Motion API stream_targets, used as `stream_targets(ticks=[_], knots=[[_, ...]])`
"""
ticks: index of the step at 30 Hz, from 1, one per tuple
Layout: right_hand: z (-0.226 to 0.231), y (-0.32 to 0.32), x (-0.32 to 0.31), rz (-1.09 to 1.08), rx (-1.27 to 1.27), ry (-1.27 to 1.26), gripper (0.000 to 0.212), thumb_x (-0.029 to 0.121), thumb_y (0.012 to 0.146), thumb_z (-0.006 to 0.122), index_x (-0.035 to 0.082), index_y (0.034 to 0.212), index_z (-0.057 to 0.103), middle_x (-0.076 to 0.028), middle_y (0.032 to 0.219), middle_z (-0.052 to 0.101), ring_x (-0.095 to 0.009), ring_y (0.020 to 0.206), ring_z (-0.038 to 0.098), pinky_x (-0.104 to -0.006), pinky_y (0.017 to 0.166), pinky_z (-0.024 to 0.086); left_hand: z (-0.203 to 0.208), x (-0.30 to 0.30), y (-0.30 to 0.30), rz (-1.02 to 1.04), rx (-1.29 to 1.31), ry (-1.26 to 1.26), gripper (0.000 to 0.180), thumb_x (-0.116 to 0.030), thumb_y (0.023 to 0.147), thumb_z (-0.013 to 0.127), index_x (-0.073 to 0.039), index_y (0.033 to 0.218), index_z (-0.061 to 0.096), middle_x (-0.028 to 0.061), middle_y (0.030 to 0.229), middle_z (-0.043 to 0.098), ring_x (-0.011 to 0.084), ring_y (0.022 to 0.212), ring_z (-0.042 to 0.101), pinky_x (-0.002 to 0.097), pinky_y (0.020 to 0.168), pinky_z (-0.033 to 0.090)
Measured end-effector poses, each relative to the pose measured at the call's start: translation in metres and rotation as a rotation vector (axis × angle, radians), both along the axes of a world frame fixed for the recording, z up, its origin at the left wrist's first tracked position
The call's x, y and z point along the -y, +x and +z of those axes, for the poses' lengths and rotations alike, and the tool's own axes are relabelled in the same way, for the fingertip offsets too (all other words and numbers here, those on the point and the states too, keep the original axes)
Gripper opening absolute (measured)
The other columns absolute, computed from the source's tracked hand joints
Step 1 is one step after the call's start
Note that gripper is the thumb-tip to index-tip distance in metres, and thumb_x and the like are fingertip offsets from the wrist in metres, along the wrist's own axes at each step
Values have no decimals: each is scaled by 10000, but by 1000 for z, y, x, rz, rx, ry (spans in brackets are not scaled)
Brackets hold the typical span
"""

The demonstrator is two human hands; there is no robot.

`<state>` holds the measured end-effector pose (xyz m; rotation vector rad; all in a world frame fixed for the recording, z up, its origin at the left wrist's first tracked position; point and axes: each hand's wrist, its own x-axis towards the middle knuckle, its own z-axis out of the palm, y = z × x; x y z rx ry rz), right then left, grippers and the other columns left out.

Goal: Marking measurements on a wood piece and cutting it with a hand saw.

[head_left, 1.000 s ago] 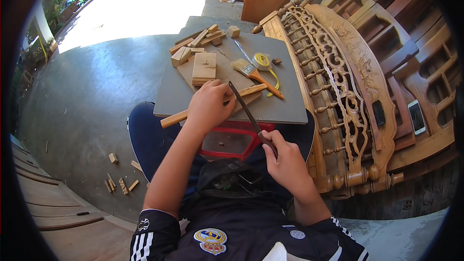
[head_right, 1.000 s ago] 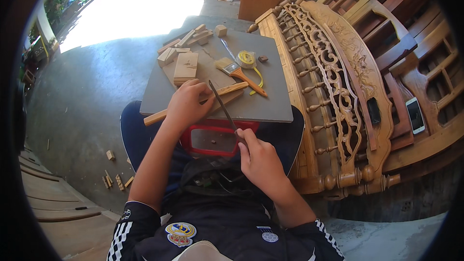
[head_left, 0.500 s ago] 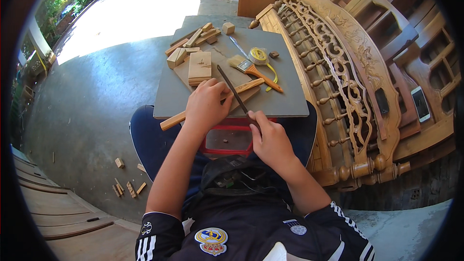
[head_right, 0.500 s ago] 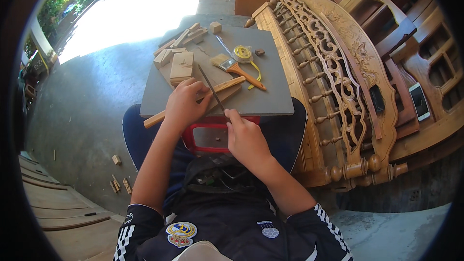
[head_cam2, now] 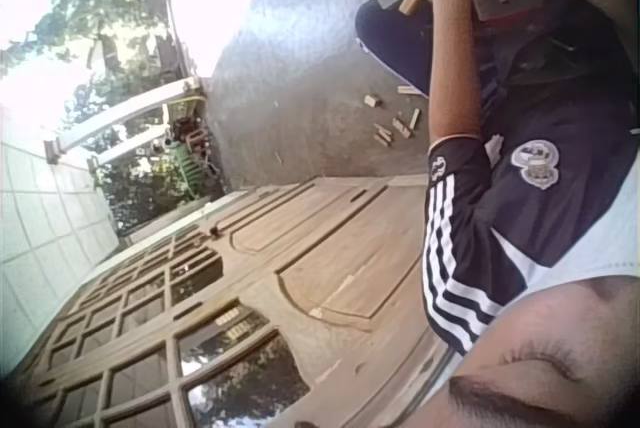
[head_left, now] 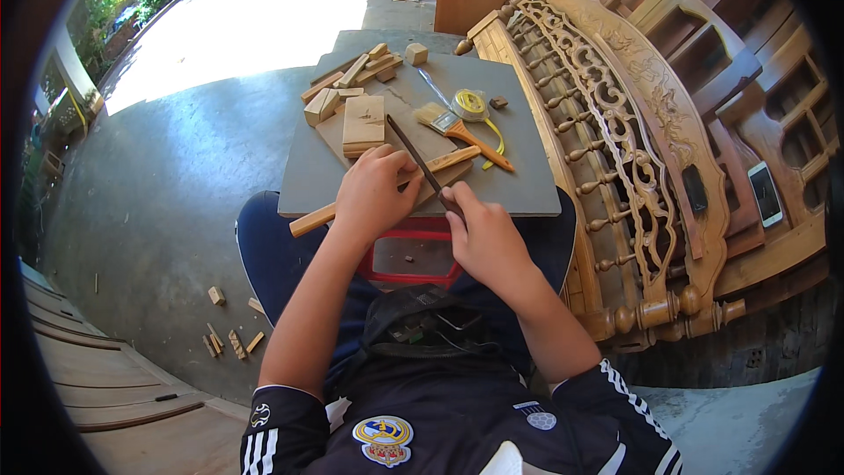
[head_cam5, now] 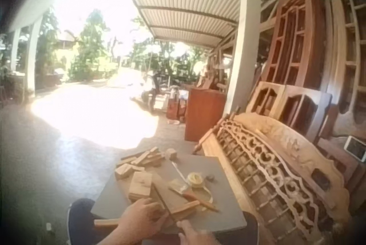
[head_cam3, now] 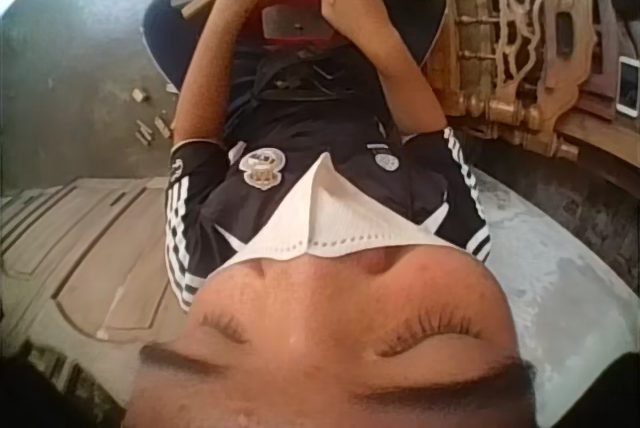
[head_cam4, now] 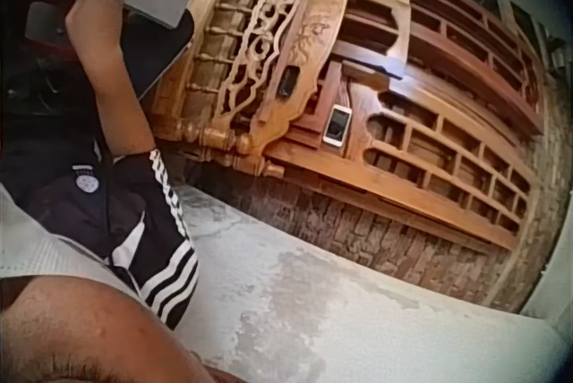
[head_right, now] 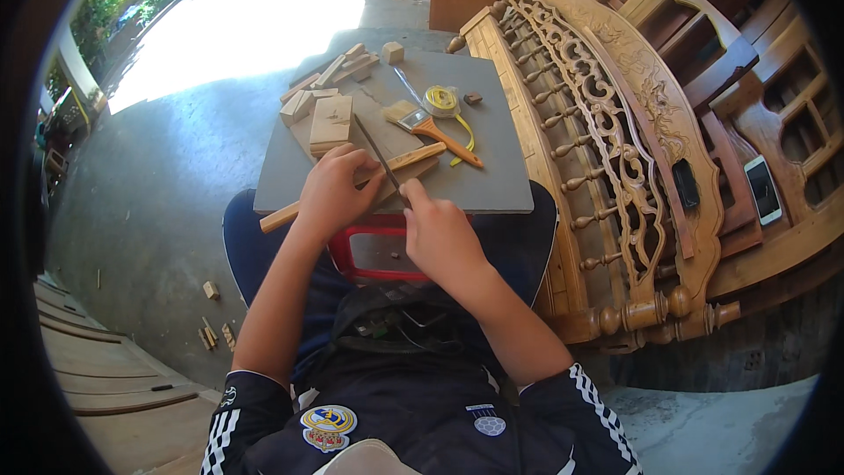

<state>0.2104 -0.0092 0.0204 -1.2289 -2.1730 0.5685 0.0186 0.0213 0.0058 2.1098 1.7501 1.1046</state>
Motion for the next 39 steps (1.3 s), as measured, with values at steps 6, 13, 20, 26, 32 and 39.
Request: stream_targets(ticks=[6,13,20,26,32,39], knots=[[-7,-1,9,-25,20,38,230,20,929,596,5,1149,532,-268,929,698,-466,892,672,-537,764,533,-1,2,3,68,-18,-36,162,-223,835,737,-73,897,726,88,914,667,310,971,665,422,858,543],[28,42,75,-47,-28,-89,256,6,923,604,-5,1175,559,-231,1003,715,-445,922,680,-504,789,556,-1,2,-3,49,-3,-43,153,-217,841,732,-74,895,730,95,920,666,306,994,661,426,876,539],[4,-5,-5,-12,-36,1,207,10,925,594,1,1129,557,-257,960,703,-469,915,667,-536,792,536,-5,1,-2,40,-6,21,155,-197,827,744,-61,901,730,111,924,671,332,959,663,433,841,536],[-3,-14,-4,-61,18,1,181,21,931,594,11,1109,561,-274,952,696,-473,898,668,-542,781,532,-3,2,3,58,8,-12,149,-201,830,746,-71,901,734,101,945,681,330,972,667,429,843,539],[20,32,72,-60,21,-21,218,32,941,597,-3,1155,567,-259,972,705,-451,895,681,-516,762,552,-2,2,-1,89,15,-23,146,-208,838,749,-77,899,732,93,932,672,314,981,662,429,861,534],[26,15,37,4,108,10,210,38,944,579,3,1150,553,-249,934,707,-451,869,681,-537,750,541,-2,4,-4,41,30,-21,151,-203,838,753,-70,908,735,102,930,676,326,960,667,433,844,532]])
